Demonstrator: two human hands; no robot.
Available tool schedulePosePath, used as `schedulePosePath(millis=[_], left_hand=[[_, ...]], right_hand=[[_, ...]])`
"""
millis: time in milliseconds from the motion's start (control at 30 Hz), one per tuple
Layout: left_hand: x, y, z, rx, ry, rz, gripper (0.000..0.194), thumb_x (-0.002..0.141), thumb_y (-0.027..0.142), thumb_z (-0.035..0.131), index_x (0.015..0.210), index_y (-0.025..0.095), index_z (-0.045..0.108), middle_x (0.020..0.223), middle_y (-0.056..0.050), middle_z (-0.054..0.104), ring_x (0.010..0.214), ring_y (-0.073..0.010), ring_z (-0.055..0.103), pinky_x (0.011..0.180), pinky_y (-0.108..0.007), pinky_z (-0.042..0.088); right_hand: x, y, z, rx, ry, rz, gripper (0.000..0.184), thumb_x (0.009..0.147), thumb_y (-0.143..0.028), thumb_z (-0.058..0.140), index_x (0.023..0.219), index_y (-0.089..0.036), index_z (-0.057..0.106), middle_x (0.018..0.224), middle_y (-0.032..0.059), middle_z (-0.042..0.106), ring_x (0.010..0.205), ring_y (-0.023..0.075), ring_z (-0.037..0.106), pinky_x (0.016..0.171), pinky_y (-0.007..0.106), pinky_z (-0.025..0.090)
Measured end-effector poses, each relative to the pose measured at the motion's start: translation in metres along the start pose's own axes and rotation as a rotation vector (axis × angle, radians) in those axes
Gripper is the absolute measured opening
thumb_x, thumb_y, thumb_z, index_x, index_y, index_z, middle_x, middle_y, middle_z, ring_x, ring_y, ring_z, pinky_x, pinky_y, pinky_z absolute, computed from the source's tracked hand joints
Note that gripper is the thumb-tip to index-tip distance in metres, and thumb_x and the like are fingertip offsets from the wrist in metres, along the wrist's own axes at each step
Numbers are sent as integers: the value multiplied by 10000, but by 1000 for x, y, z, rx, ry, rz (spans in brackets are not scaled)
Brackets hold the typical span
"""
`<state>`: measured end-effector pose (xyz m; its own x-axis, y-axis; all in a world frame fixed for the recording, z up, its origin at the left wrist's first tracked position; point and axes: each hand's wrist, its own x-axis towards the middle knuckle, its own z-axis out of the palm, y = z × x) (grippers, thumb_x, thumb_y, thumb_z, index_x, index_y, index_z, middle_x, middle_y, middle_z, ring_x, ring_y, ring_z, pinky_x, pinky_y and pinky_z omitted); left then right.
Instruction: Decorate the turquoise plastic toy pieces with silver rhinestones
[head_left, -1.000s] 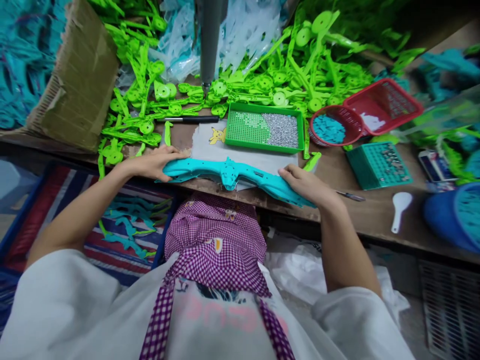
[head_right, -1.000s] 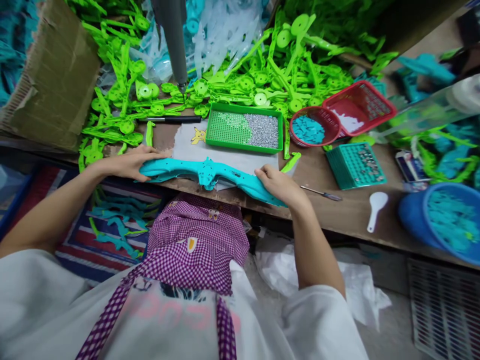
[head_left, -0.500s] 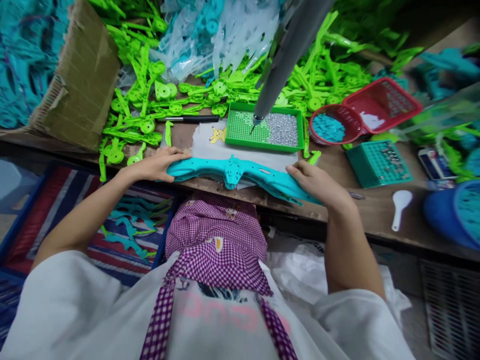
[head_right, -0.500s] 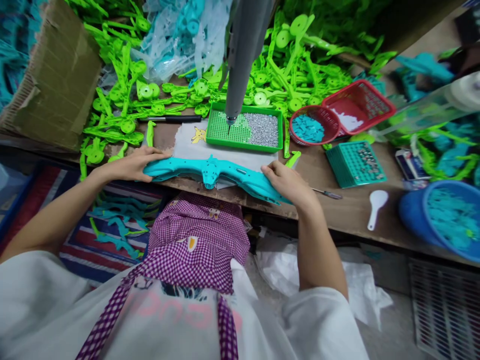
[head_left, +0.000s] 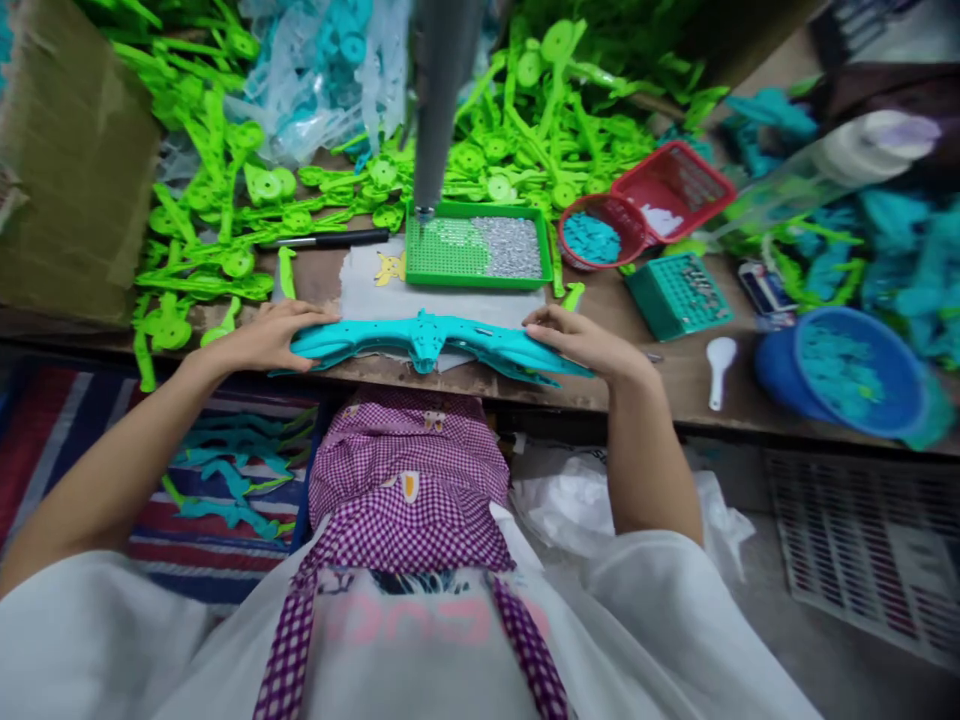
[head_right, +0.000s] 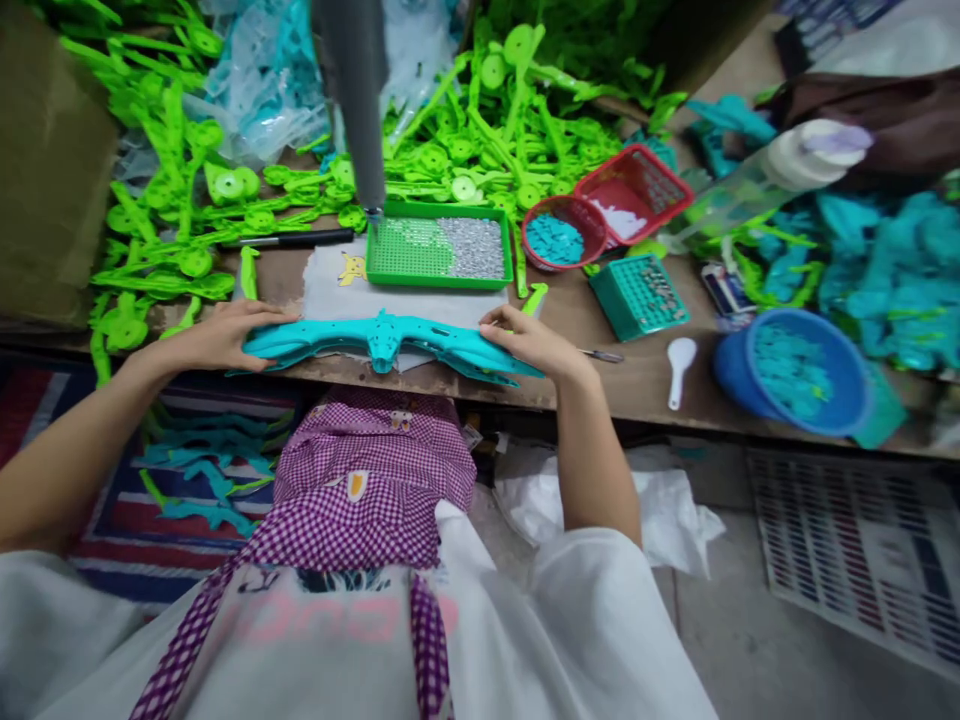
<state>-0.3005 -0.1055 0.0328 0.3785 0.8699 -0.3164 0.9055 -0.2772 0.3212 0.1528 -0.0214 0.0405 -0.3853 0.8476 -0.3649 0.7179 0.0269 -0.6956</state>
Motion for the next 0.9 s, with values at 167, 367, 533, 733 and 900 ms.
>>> schedulePosePath(millis=[167,367,533,733,900], left_hand=[[9,6,-5,12,-73,-20,750,722,449,586,1436,252,474,1434,-104,506,1292,-362,448,1088,-496,271],[-4,11,-2,81,50,-57,751,717,445,607,1426,225,492,1422,-138,499,1289,-404,435,1059,-524,283],[-12,8,8,66,60,-58,748,761,452,597,1468,268,435,1445,-126,460,1311,-394,415,1069,-525,294],[-10,5,9,48,73,-26,701,855,563,508,1480,261,415,1473,-136,439,1335,-402,397,1089,-564,246],[-10,2,10,38,61,-38,847,783,785,483,1471,295,416,1463,-81,453,1343,-408,382,1097,-546,255]], right_hand=[[-6,13,-2,163,10,47,488,738,-540,638,1089,-202,620,955,55,681,769,189,596,647,302,500],[1,22,10,126,110,-106,515,748,-523,622,1118,-163,625,1113,112,669,879,213,608,775,359,510],[-2,29,15,56,120,-174,480,783,-530,610,1121,-190,640,1149,104,678,1026,262,611,909,421,486],[-8,31,14,-117,198,-225,425,838,-518,568,1120,-212,655,1217,131,629,1185,314,558,1056,534,377],[-9,33,22,-194,163,-193,424,902,-499,487,1197,-223,616,1281,138,620,1228,330,549,1070,590,326]])
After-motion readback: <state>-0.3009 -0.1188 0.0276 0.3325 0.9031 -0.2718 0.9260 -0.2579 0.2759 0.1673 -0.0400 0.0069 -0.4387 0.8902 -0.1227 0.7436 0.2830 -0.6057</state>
